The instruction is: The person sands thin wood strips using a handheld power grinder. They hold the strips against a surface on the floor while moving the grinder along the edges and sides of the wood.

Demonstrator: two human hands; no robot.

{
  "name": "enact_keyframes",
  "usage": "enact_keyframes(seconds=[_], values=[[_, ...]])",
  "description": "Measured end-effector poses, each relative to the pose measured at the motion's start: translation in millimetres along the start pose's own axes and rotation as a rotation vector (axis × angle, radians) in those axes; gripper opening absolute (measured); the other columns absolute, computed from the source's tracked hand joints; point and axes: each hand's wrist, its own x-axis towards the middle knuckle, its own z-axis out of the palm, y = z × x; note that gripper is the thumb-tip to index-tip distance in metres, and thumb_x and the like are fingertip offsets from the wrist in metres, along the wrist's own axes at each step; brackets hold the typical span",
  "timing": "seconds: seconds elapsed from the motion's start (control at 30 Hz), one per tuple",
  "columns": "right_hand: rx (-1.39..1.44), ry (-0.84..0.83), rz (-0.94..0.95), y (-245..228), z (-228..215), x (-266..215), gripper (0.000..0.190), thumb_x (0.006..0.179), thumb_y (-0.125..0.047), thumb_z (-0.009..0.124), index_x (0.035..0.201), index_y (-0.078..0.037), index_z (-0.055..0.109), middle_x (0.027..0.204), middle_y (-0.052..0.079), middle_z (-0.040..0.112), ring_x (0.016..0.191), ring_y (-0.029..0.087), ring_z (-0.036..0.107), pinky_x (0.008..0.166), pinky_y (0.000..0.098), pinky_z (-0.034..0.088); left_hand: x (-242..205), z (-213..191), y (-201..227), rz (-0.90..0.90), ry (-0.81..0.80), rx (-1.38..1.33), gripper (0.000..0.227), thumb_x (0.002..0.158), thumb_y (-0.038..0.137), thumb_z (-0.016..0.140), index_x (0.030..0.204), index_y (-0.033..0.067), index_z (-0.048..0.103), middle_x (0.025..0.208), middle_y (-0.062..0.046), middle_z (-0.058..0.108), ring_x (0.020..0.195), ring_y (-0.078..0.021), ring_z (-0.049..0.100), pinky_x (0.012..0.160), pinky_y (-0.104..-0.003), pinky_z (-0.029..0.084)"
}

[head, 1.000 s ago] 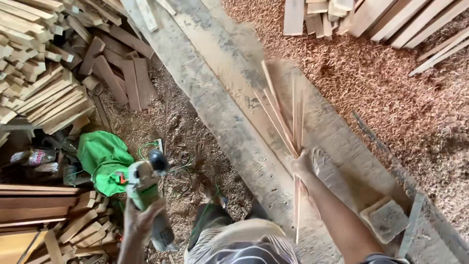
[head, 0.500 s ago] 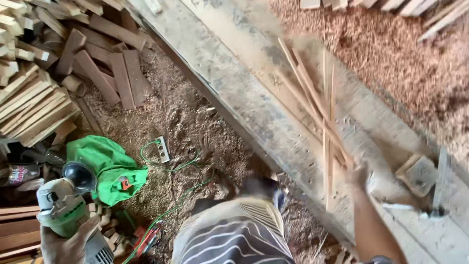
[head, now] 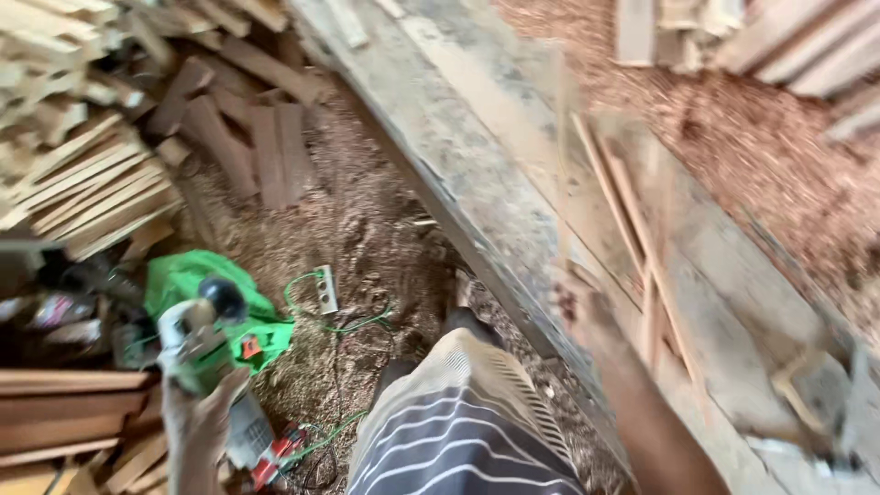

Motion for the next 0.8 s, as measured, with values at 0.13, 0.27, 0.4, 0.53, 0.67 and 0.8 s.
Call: enact_keyframes(seconds=[0.13,0.27,0.4,0.53,0.67,0.8], values=[[0.265,-0.279,0.073,7,80,105,0.036,0.106,-0.029,0.052,0.132,-0.005,0.060,0.084,0.003,0.052,0.054,0.005,0.047,0.038,0.0163,0.037,21,17,-12,-0.053,0.032,-0.064,0.052,0.071,0.008,0.083,0.118,0.0135,0.062,0.096,-0.007,0.071,0.071,-0.0205,0.065,0.064,-0.040,0.056],[0.276,-0.327,0.197,2,123,155,0.035,0.103,-0.028,0.053,0.132,-0.012,0.063,0.084,0.001,0.050,0.057,0.006,0.046,0.039,0.0156,0.034,22,43,19,-0.081,0.053,0.120,0.075,0.070,0.017,0.080,0.136,0.0091,0.046,0.105,-0.013,0.061,0.083,-0.0261,0.060,0.074,-0.043,0.056],[0.202,-0.322,0.271,-23,138,128,0.025,0.106,-0.028,0.050,0.121,-0.015,0.065,0.079,-0.002,0.052,0.057,0.007,0.046,0.040,0.0182,0.035,20,61,14,-0.138,0.096,0.088,0.076,0.067,0.022,0.079,0.135,0.0099,0.048,0.103,-0.011,0.061,0.082,-0.0261,0.061,0.071,-0.044,0.056],[0.288,-0.332,0.296,-16,122,144,0.023,0.100,-0.029,0.063,0.115,-0.011,0.065,0.076,-0.001,0.055,0.055,0.006,0.048,0.042,0.0181,0.039,26,72,-8,-0.162,0.082,0.098,0.078,0.066,0.032,0.081,0.134,0.0114,0.049,0.102,-0.009,0.061,0.087,-0.0255,0.062,0.084,-0.047,0.058],[0.371,-0.379,0.364,0,111,170,0.019,0.098,-0.032,0.064,0.106,-0.015,0.062,0.075,-0.003,0.053,0.055,0.007,0.044,0.043,0.0188,0.035,29,92,1,-0.144,0.119,-0.048,0.063,0.070,0.021,0.080,0.125,0.0103,0.051,0.099,-0.009,0.061,0.085,-0.0229,0.060,0.074,-0.041,0.053],[0.416,-0.403,0.371,-1,114,168,0.023,0.102,-0.036,0.060,0.105,-0.012,0.060,0.075,-0.001,0.055,0.057,0.009,0.047,0.043,0.0196,0.037,40,98,3,-0.221,0.082,-0.003,0.069,0.071,0.028,0.080,0.131,0.0126,0.049,0.107,-0.009,0.062,0.095,-0.0249,0.064,0.091,-0.049,0.059]])
